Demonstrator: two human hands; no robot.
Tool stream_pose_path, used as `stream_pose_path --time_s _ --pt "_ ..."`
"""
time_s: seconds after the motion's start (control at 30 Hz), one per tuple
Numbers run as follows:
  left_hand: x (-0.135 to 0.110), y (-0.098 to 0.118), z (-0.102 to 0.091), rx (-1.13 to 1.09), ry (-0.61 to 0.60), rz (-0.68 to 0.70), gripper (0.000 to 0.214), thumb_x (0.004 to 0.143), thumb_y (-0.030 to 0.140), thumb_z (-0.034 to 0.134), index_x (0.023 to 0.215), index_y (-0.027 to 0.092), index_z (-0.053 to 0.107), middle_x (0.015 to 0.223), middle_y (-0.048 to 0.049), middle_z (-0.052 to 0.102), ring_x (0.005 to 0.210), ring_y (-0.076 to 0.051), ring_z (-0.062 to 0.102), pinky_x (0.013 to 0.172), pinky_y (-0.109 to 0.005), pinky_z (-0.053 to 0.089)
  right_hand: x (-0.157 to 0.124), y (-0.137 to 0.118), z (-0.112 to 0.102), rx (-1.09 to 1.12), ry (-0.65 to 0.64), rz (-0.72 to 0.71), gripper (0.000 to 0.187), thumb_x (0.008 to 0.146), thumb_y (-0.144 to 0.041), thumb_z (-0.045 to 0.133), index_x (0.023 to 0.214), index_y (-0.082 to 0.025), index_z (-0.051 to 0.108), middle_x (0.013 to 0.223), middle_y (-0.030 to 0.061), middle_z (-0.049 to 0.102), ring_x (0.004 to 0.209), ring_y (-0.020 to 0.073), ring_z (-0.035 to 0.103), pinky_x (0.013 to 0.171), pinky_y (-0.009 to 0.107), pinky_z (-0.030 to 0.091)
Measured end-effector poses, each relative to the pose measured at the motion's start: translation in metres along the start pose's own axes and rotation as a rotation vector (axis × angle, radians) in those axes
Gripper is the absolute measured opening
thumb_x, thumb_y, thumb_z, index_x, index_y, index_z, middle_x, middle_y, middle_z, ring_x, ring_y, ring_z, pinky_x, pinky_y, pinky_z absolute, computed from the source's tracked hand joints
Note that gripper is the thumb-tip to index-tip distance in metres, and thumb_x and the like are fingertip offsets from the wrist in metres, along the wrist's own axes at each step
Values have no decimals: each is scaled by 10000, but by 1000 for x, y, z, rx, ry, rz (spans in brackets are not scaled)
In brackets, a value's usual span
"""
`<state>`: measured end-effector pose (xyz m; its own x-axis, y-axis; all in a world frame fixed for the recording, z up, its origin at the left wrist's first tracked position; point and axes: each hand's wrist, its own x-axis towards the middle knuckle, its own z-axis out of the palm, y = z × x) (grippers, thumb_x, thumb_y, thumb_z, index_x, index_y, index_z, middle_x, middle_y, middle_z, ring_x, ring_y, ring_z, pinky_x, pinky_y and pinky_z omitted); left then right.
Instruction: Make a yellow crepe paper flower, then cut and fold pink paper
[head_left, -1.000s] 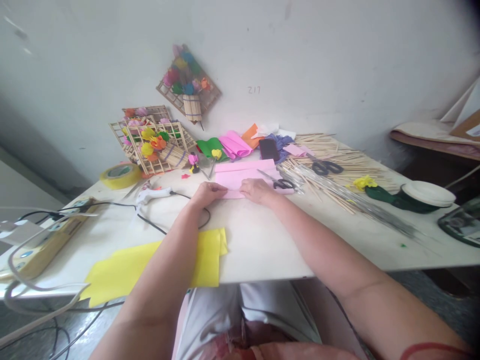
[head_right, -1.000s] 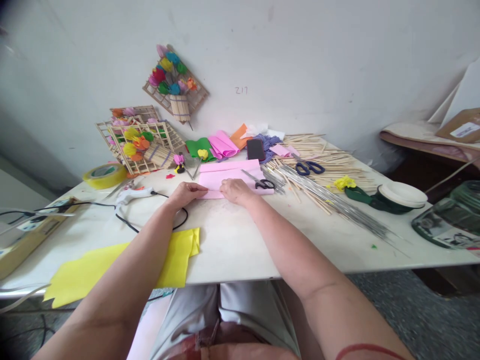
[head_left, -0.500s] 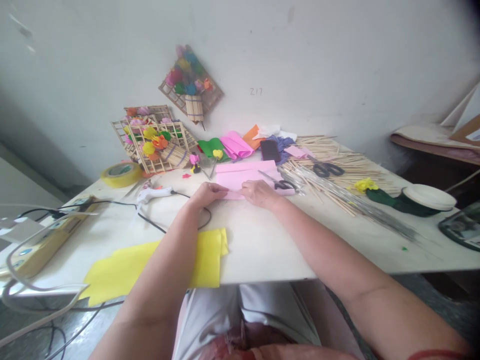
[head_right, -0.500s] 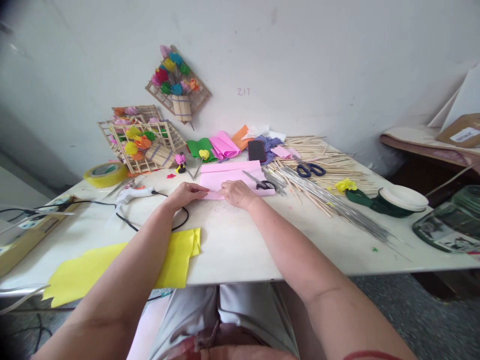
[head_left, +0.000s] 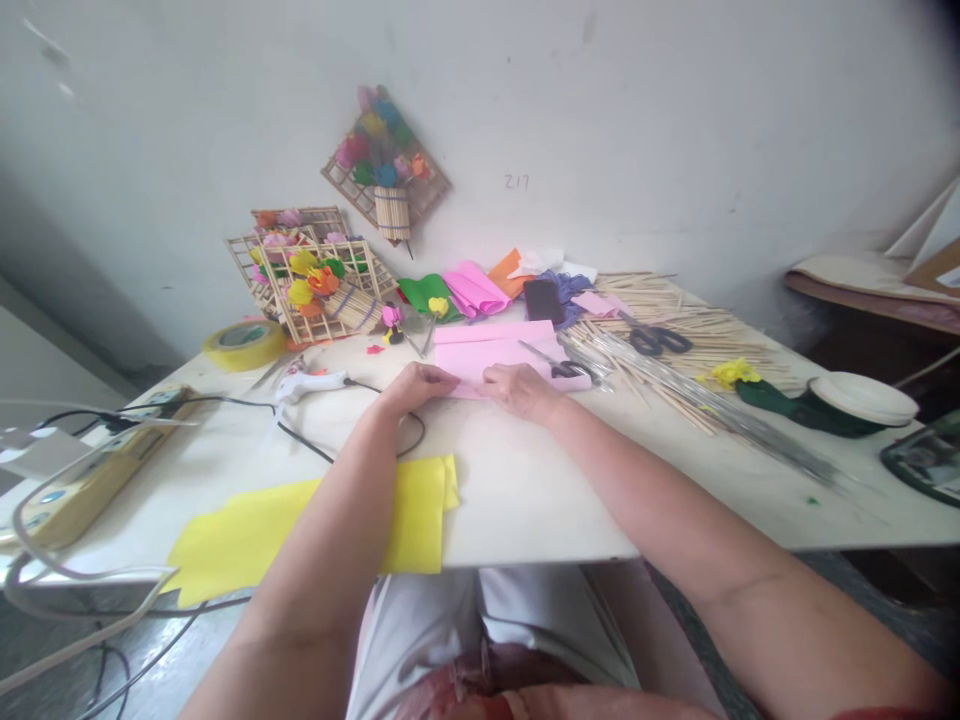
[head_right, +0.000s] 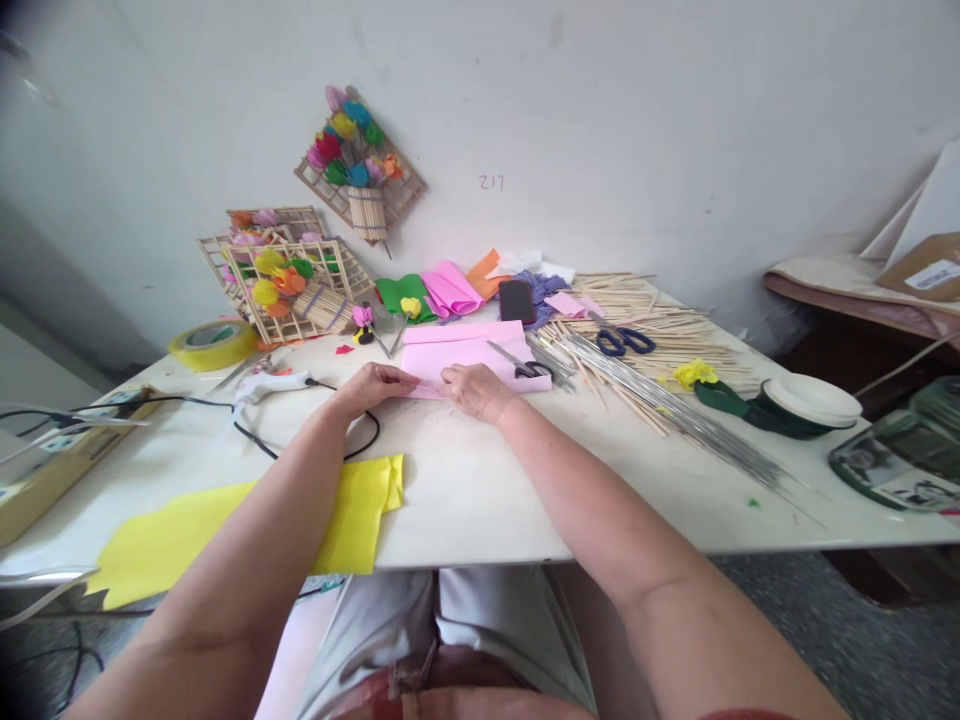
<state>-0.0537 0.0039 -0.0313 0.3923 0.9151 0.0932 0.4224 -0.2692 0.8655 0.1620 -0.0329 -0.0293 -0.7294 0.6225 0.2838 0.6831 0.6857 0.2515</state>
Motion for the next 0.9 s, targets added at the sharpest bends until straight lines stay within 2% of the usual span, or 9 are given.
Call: stream_pose_path --time_s 0.23,0.43,0.67,0.9 --pt "-3 6 0 4 -33 -8 339 562 369 672 821 153 708 796 -35 691 760 -165 587 730 -250 424 1 -5 -4 -80 -47 -14 269 885 -173 350 848 -145 615 875 79 567 833 158 481 576 255 304" --pt "1 3 5 48 58 -8 344 562 395 659 775 129 708 718 -37 680 652 -143 564 646 -243 417 0 -8 -5 -68 -56 -16 247 888 -175 355 894 -147 600 897 81 559 858 155 474 621 258 329" --pt "2 2 5 110 86 -7 375 559 379 654 850 146 700 579 3 617 569 -114 510 582 -229 390 0 -9 -6 -80 -43 -23 279 900 -186 323 903 -146 599 896 84 557 867 162 470 636 267 337" --pt "4 3 6 121 100 -13 347 597 441 611 733 134 698 613 -8 632 595 -121 521 579 -226 384 1 -9 -2 -126 -40 -33 267 893 -173 330 898 -140 595 887 82 552 870 174 466 616 271 335"
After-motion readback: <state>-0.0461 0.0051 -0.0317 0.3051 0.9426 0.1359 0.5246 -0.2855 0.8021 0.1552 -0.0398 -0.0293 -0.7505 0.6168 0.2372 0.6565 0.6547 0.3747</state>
